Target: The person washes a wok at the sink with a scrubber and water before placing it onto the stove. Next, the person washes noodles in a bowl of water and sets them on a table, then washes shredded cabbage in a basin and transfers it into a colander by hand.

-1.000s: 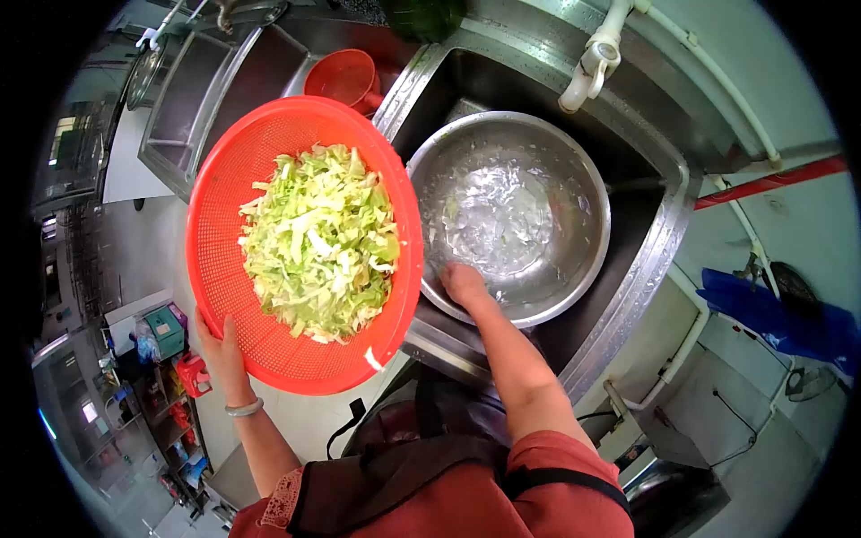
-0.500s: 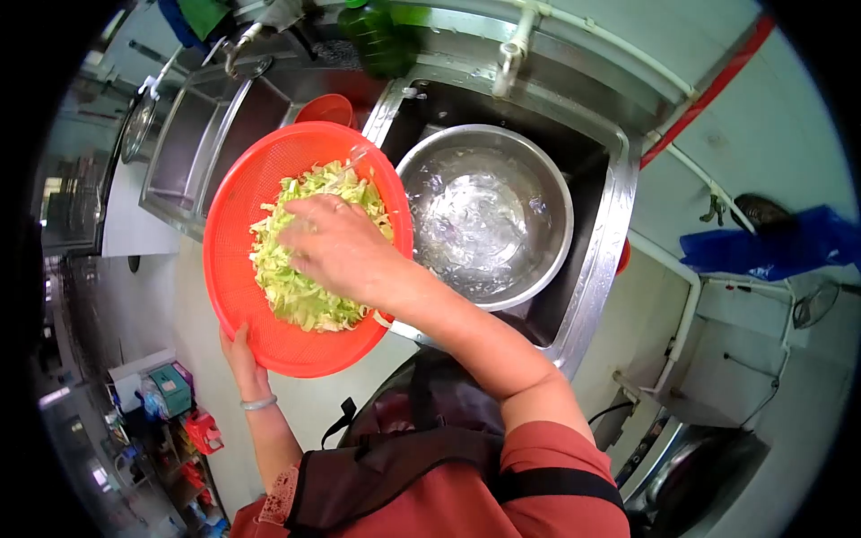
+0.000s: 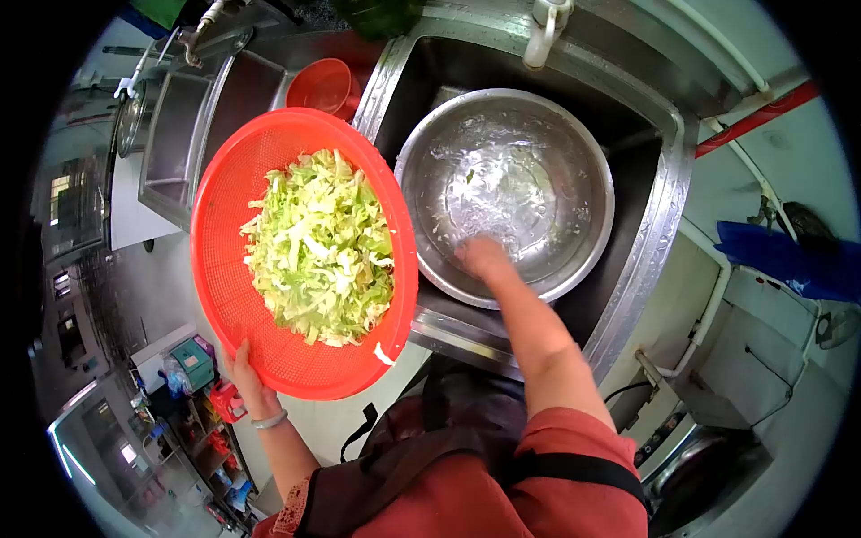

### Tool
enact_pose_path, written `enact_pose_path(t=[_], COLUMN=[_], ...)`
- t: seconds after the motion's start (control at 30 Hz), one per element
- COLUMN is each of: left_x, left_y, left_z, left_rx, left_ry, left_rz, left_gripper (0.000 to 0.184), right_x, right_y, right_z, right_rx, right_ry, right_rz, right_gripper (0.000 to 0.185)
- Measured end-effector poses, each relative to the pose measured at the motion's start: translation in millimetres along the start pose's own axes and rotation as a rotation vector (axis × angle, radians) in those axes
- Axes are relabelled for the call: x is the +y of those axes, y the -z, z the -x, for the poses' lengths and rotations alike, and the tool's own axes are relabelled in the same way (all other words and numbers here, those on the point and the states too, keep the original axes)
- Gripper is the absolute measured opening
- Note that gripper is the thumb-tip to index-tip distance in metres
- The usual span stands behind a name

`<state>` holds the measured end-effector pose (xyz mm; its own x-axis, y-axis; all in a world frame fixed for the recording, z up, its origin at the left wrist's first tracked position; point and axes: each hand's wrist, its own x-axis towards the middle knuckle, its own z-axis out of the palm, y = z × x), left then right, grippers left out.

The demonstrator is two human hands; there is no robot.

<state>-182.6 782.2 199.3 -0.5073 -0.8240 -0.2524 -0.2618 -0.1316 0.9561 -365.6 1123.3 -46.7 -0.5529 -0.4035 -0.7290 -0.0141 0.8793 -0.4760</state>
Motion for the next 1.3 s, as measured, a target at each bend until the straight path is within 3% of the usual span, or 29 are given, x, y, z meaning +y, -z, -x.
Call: enact_pose_path(t=[0.1, 0.2, 0.27, 0.3, 0.33, 0.4, 0.47, 0.53, 0.57, 0.63, 0.67, 0.73, 0.8, 0.83, 0.87, 0.9, 0.97, 1.1, 1.17, 1.23, 1.3], left_x=[3.4, -1.6, -1.4, -0.9, -0.8, -1.0, -0.8, -1.2, -1.2, -1.3, -1.0, 3.9, -0.1, -3.7, -6.2, -5.1, -1.5, 2.7, 1.1, 1.8, 3.7], left_y=[-4.1, 1.3, 3.5, 3.7, 3.2, 3.5, 1.1, 1.3, 1.5, 2.0, 2.1, -0.6, 1.6, 5.7, 8.1, 8.2, 0.4, -6.1, -2.4, -4.5, -6.2], left_z=[3.0, 0.8, -0.5, -1.8, -2.0, -0.2, 0.2, -0.4, -0.3, -0.5, -0.2, 1.6, 2.6, -1.3, -4.4, -3.5, -0.4, 2.4, 2.7, 4.0, 3.7], left_rx=[0.014, -0.006, -0.01, -0.014, -0.013, -0.02, -0.01, -0.035, -0.045, -0.057, -0.055, -0.067, -0.036, -0.034, -0.033, -0.024, -0.046, -0.038, -0.003, -0.002, -0.01], left_ry=[0.028, 0.035, 0.022, 0.013, 0.016, 0.019, -0.003, -0.012, -0.015, -0.014, -0.009, -0.001, 0.012, 0.012, 0.011, 0.013, 0.002, 0.022, 0.015, 0.003, -0.009], left_rz=[0.039, 0.083, 0.085, 0.098, 0.099, 0.103, 0.128, 0.13, 0.122, 0.103, 0.083, 0.061, 0.045, 0.038, 0.03, 0.014, 0.029, -0.031, -0.007, -0.015, 0.003], left_gripper=[0.038, 0.04, 0.042, 0.042, 0.043, 0.044, 0.04, 0.04, 0.041, 0.041, 0.041, 0.042, 0.044, 0.044, 0.043, 0.043, 0.042, 0.04, 0.04, 0.04, 0.039], right_x=[10.0, 21.3, 30.9, 28.9, 6.4, -50.2, -123.2, -172.5, -188.7, -226.2, -221.5, -212.4, -166.9, -140.2, -100.8, -57.0, 18.8, -11.9, -28.8, -42.9, -21.0], right_y=[-47.4, -47.2, -33.6, -22.8, 7.8, 75.7, 132.7, 146.1, 147.2, 137.1, 136.7, 138.1, 154.1, 161.7, 163.2, 155.7, 110.3, 64.9, 30.9, 26.2, -20.6], right_z=[3.0, 7.1, 15.0, 18.5, 36.6, 86.7, 147.1, 173.4, 180.2, 192.3, 192.0, 180.9, 167.1, 148.0, 113.7, 75.2, -12.5, -44.8, -48.5, -28.2, -23.2], right_rx=[0.164, 0.081, 0.173, 0.257, 0.43, 0.888, 1.168, 1.136, 1.1, 0.548, 0.559, 0.847, 0.858, 0.939, 1.035, 1.034, 0.786, 0.314, 0.367, 0.006, 0.058], right_ry=[-0.188, -0.054, 0.01, 0.079, 0.008, 0.142, 0.366, 0.603, 0.783, 0.912, 0.903, 1.152, 0.927, 0.713, 0.586, 0.355, 0.019, -0.027, -0.007, 0.011, 0.068], right_rz=[0.114, 0.028, -0.099, -0.235, -0.364, -0.457, -0.64, -0.87, -0.673, -0.489, -0.499, -0.262, -0.879, -1.158, -1.073, -0.743, -0.313, -0.241, -0.13, 0.057, 0.122], right_gripper=[0.031, 0.027, 0.027, 0.027, 0.027, 0.019, 0.012, 0.011, 0.018, 0.03, 0.03, 0.029, 0.016, 0.015, 0.017, 0.024, 0.038, 0.049, 0.04, 0.03, 0.023])
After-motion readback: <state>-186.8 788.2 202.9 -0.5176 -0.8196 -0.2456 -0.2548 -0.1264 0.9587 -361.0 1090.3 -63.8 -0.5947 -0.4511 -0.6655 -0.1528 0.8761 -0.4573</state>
